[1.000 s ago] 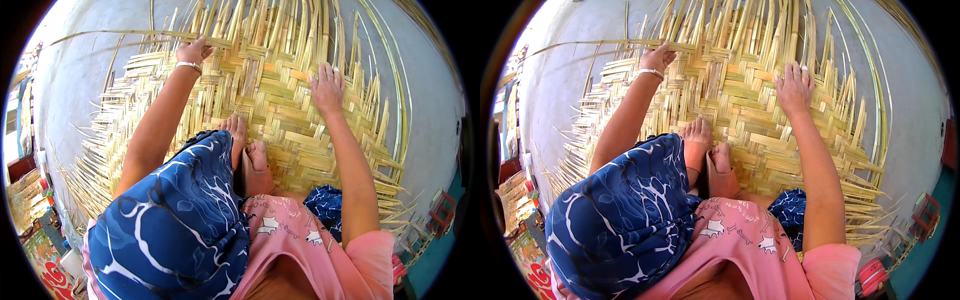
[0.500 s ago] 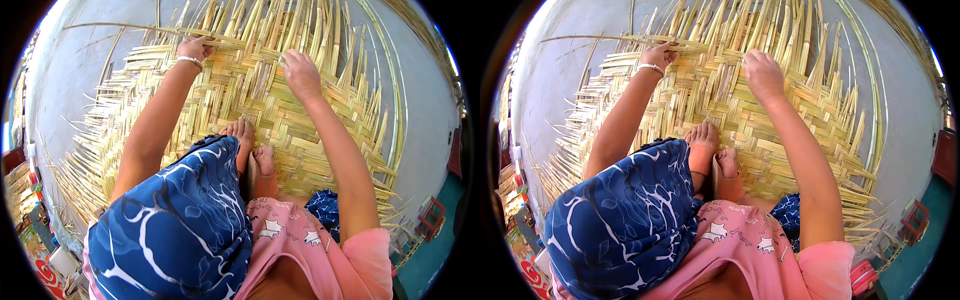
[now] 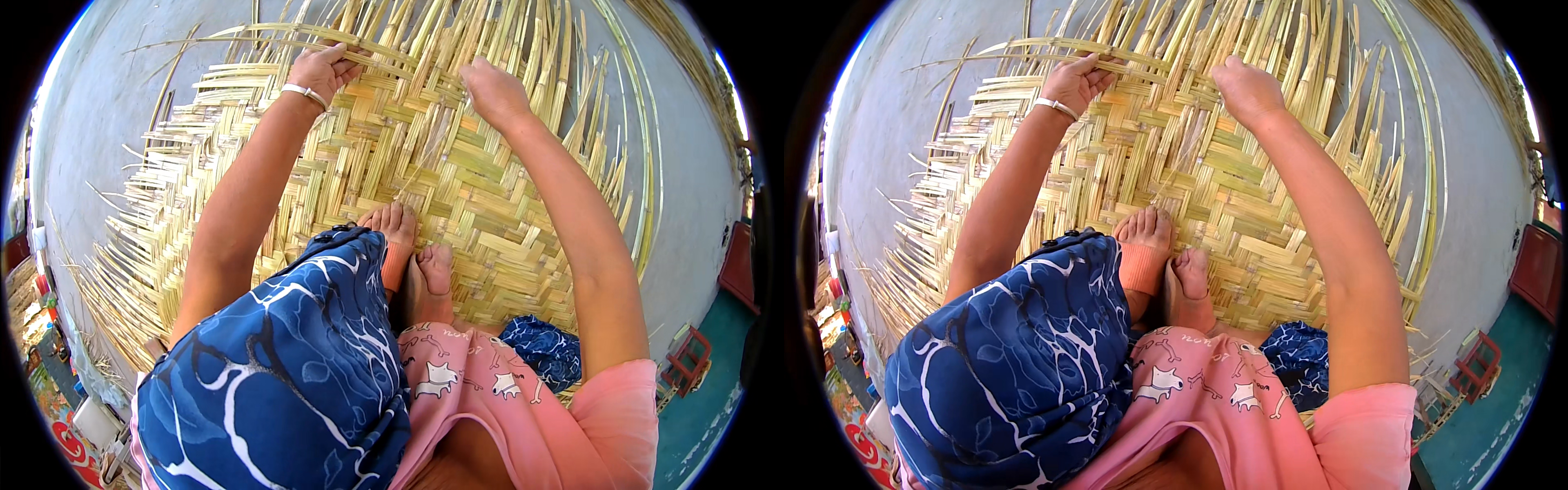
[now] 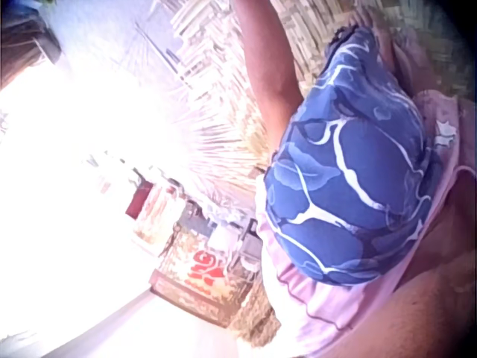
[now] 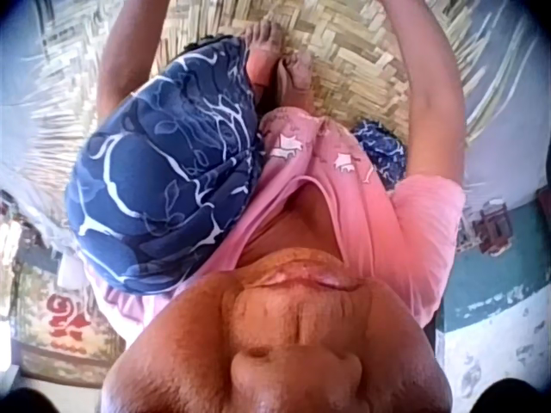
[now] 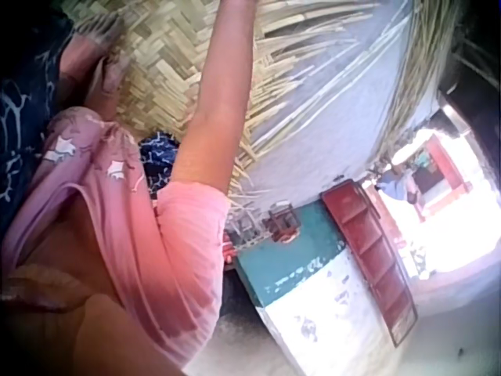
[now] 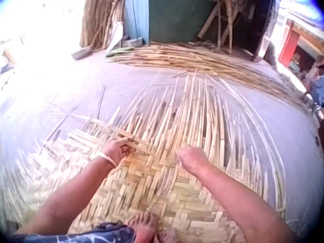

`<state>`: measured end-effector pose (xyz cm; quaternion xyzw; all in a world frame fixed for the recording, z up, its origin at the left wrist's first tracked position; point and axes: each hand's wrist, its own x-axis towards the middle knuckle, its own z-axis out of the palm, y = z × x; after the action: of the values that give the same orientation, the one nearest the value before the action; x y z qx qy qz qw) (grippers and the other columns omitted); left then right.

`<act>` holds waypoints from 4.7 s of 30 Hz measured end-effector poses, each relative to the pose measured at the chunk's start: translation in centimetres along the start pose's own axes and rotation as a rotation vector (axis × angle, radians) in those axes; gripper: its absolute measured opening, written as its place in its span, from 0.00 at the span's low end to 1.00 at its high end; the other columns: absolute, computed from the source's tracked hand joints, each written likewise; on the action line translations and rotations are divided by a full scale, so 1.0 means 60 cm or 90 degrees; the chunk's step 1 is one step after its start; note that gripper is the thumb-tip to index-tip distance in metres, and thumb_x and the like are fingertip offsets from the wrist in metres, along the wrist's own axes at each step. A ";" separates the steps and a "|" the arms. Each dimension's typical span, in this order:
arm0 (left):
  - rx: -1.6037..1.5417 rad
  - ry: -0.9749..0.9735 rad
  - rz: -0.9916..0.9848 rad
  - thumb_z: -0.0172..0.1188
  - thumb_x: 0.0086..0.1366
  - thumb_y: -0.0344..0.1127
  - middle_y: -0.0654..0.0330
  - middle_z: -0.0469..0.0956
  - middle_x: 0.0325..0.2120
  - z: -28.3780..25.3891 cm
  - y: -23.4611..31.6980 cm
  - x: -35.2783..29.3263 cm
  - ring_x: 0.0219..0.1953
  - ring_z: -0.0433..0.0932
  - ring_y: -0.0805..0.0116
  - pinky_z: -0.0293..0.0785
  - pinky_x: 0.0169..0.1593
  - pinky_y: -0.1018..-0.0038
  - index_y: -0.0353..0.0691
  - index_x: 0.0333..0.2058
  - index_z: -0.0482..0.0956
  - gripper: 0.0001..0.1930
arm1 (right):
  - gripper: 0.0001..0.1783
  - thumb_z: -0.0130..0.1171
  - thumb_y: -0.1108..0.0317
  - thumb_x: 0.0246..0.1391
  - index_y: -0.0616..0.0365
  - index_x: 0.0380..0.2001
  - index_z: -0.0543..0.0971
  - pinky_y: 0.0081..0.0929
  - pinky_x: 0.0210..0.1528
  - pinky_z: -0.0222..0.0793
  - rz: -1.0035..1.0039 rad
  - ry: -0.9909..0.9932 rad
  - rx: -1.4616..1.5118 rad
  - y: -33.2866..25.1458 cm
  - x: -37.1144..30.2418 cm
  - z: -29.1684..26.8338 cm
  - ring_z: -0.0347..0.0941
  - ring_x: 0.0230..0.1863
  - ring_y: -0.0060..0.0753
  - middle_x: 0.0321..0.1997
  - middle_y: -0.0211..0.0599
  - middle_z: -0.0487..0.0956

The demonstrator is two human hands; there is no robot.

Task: The person weaves a large flat basket using dried palm leaves. They sit on the floor and interlace the leaves by hand to form a tight pattern, gradually expanding the woven area.

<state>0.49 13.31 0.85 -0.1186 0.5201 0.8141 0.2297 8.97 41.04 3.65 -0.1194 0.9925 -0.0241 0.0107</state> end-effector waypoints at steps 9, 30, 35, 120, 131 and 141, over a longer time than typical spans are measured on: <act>-0.053 0.048 -0.028 0.55 0.63 0.31 0.51 0.77 0.38 0.030 0.014 -0.002 0.44 0.77 0.56 0.79 0.46 0.63 0.33 0.38 0.73 0.08 | 0.07 0.51 0.80 0.45 0.57 0.29 0.72 0.35 0.33 0.76 0.028 -0.003 0.027 -0.013 -0.016 0.006 0.75 0.35 0.39 0.32 0.40 0.73; 0.070 -0.195 -0.039 0.50 0.63 0.26 0.52 0.75 0.44 -0.008 0.039 -0.035 0.47 0.76 0.63 0.75 0.52 0.68 0.31 0.48 0.69 0.15 | 0.16 0.59 0.64 0.49 0.55 0.43 0.78 0.34 0.45 0.70 0.023 -0.304 0.239 -0.130 0.150 -0.055 0.76 0.38 0.39 0.35 0.42 0.80; 0.085 -0.217 -0.008 0.50 0.62 0.26 0.53 0.74 0.48 -0.045 0.075 0.001 0.52 0.73 0.64 0.72 0.54 0.69 0.31 0.51 0.68 0.18 | 0.14 0.59 0.60 0.50 0.48 0.41 0.80 0.33 0.43 0.70 0.032 -0.275 0.215 -0.132 0.151 -0.056 0.76 0.37 0.37 0.34 0.38 0.80; 0.071 0.320 -0.064 0.59 0.60 0.42 0.57 0.76 0.25 0.044 0.039 0.034 0.24 0.79 0.63 0.69 0.19 0.73 0.35 0.33 0.73 0.14 | 0.10 0.58 0.63 0.51 0.56 0.35 0.77 0.24 0.32 0.69 0.230 -0.078 0.647 -0.121 0.103 0.019 0.76 0.25 0.23 0.25 0.31 0.79; 0.156 0.170 0.045 0.59 0.59 0.36 0.58 0.77 0.25 0.017 0.050 0.043 0.20 0.76 0.67 0.70 0.20 0.72 0.37 0.34 0.72 0.10 | 0.10 0.56 0.64 0.53 0.57 0.35 0.76 0.25 0.33 0.70 0.228 -0.069 0.657 -0.124 0.102 0.016 0.76 0.25 0.23 0.25 0.31 0.79; -0.079 0.083 0.010 0.53 0.64 0.29 0.54 0.76 0.40 0.003 0.043 0.016 0.42 0.77 0.57 0.74 0.45 0.65 0.36 0.43 0.69 0.10 | 0.11 0.55 0.64 0.54 0.58 0.38 0.75 0.27 0.36 0.70 0.238 -0.128 0.618 -0.116 0.114 0.021 0.77 0.26 0.26 0.28 0.35 0.79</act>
<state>-1.65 12.83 2.56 -0.1813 0.4835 0.8370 0.1811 4.04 32.58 2.65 0.0766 0.8656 -0.4670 0.1638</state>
